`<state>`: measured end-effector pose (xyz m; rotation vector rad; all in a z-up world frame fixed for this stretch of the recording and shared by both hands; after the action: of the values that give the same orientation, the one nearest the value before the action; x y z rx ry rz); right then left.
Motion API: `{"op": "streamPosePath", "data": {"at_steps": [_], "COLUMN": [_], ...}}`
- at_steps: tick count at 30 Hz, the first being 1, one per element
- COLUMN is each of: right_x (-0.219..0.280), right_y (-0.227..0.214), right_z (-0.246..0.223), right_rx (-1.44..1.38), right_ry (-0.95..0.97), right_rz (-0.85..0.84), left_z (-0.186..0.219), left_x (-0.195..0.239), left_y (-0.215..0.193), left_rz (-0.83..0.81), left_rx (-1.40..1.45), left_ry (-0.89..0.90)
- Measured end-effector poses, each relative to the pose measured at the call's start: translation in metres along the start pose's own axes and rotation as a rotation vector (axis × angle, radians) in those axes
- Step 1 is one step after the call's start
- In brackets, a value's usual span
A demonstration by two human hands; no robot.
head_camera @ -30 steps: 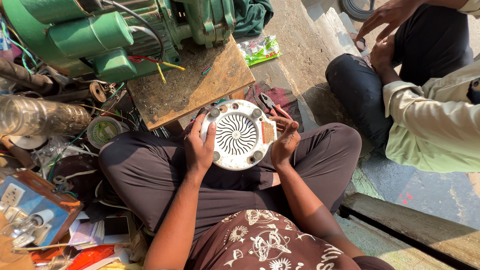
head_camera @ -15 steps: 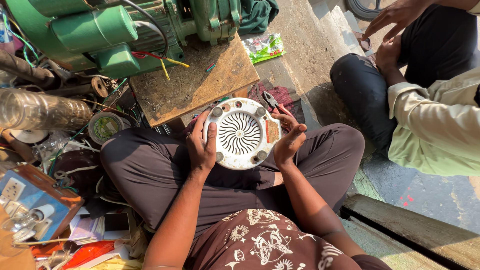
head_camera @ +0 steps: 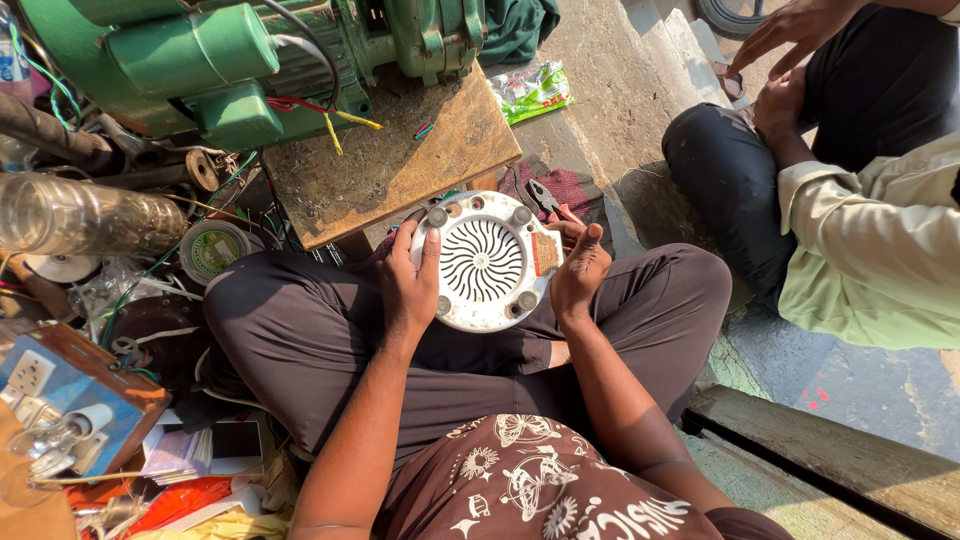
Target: The person sits cross-legged on the ground and repairs a white circular electronic device. They use pliers to cut and strip wires, then connect them to the device's internal components. The person also uses a screwdriver to tighten screws on the device's casing.
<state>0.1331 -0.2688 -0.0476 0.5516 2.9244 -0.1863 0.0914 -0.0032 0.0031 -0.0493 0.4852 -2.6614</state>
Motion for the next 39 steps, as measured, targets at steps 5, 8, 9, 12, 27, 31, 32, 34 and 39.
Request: {"op": "streamPosePath", "data": {"at_steps": [5,8,9,12,27,31,32,34,39], "right_x": [-0.005,-0.007,-0.008,-0.01,-0.006,-0.006,-0.006,-0.005,-0.021], "right_y": [0.003,0.0,-0.002,-0.005,-0.001,0.004,0.005,0.006,0.006], "right_z": [0.006,0.002,0.002,-0.001,-0.022,-0.029,-0.031,-0.033,-0.027], "right_rx": [-0.02,-0.061,-0.081,-0.113,0.267,0.313,0.312,0.311,0.489], "right_ry": [0.032,0.004,0.024,0.047,-0.16,-0.209,-0.215,-0.225,-0.146], "right_rz": [-0.009,-0.023,-0.03,-0.049,-0.029,-0.032,-0.034,-0.041,0.016], "left_z": [-0.005,-0.007,-0.005,0.005,-0.031,-0.031,-0.029,-0.032,-0.031], "left_x": [-0.005,-0.005,-0.003,0.002,-0.023,-0.025,-0.025,-0.027,-0.029], "left_y": [0.006,0.014,0.017,0.02,0.023,0.014,0.012,0.014,0.026], "left_rz": [-0.038,-0.018,-0.003,0.038,-0.116,-0.063,-0.046,-0.088,0.024], "left_rx": [-0.141,-0.132,-0.146,-0.196,-0.287,-0.207,-0.164,-0.127,-0.207], "left_ry": [0.021,0.065,0.103,0.237,0.075,0.111,0.116,0.045,0.055]}}
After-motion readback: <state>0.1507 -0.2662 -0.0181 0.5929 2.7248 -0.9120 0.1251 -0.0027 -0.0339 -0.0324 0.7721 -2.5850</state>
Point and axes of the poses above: each hand's wrist, its own x-axis away from the middle knuckle, its own y-axis out of the palm, z = x × y, the point moved 6 cm from there along -x, towards the middle knuckle, and after that the axes turned 4 degrees about z, right-handed, at the moved point
